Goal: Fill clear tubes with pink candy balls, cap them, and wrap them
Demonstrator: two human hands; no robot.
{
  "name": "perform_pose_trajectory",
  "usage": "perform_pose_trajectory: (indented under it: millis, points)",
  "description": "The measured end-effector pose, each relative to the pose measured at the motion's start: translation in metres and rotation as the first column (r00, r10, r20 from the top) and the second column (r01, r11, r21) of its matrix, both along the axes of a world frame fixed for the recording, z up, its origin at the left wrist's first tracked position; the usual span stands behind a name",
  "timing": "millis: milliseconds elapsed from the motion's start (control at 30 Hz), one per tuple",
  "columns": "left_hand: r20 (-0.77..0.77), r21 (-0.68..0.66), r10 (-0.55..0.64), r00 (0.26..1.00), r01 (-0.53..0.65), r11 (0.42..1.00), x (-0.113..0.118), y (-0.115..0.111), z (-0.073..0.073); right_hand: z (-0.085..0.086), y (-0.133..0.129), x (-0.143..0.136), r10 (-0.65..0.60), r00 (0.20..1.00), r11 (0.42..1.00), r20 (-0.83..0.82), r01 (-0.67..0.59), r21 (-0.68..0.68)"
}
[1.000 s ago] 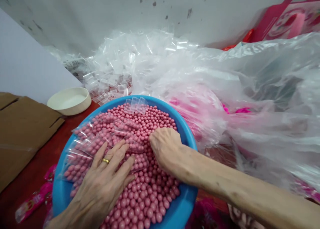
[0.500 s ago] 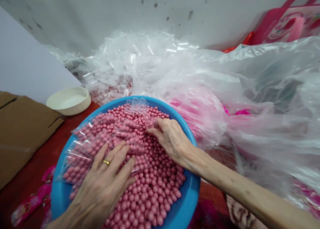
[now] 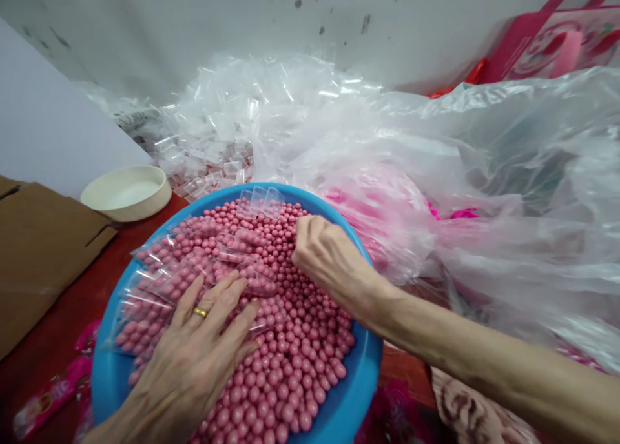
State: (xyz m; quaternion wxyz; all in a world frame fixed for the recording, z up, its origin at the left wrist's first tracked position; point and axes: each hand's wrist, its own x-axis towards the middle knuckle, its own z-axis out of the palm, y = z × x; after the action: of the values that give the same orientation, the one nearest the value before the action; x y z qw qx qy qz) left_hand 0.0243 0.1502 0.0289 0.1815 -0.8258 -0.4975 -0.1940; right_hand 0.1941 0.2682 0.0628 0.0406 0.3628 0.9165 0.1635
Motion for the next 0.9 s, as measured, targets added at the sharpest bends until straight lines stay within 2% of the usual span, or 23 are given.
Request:
perform_pose_trajectory:
  millis: [67,167,300,367,467,567,667,733,800,900]
  points:
    - [0.008,-0.006,0.001,1.0,0.0,1.0,0.0,0.001,0.001,-0.01,-0.008,-0.004,0.074,0.997,0.997,0.02,-0.074,-0.021]
    - [0.003,0.004,-0.005,1.0,0.005,1.0,0.001,0.001,0.002,-0.023,-0.009,-0.003,0.085,0.993,0.978,-0.079,-0.098,-0.182]
    - [0.026,-0.017,0.007,1.0,-0.007,1.0,0.002,0.0,0.003,-0.024,0.008,0.012,0.047,0.971,0.926,-0.235,-0.13,-0.353]
    - [0.034,-0.028,0.012,0.999,-0.011,1.0,0.002,-0.001,0.003,-0.021,0.015,0.019,-0.028,0.929,0.867,-0.37,-0.161,-0.471]
    - [0.031,-0.03,0.011,0.999,-0.01,1.0,0.002,-0.001,0.001,-0.015,0.015,0.025,-0.278,0.775,0.735,-0.568,-0.21,-0.645]
    - [0.035,-0.023,0.013,0.999,-0.012,1.0,0.001,-0.001,0.001,-0.011,0.01,0.025,-0.46,0.64,0.633,-0.616,-0.25,-0.732]
    - [0.044,-0.016,0.012,0.999,-0.012,1.0,0.002,-0.001,0.002,-0.011,0.007,0.024,-0.524,0.6,0.531,-0.604,-0.324,-0.783]
    - [0.054,-0.021,0.021,0.998,-0.02,1.0,0.003,-0.001,0.003,-0.013,0.007,0.023,-0.547,0.581,0.514,-0.603,-0.336,-0.789]
    - [0.063,-0.027,0.024,0.998,-0.022,0.999,0.004,-0.001,0.004,-0.015,0.008,0.021,-0.561,0.57,0.526,-0.6,-0.314,-0.79]
    - [0.078,-0.031,0.027,0.997,-0.024,0.999,0.005,-0.001,0.005,-0.017,0.009,0.019,-0.563,0.598,0.52,-0.57,-0.28,-0.807]
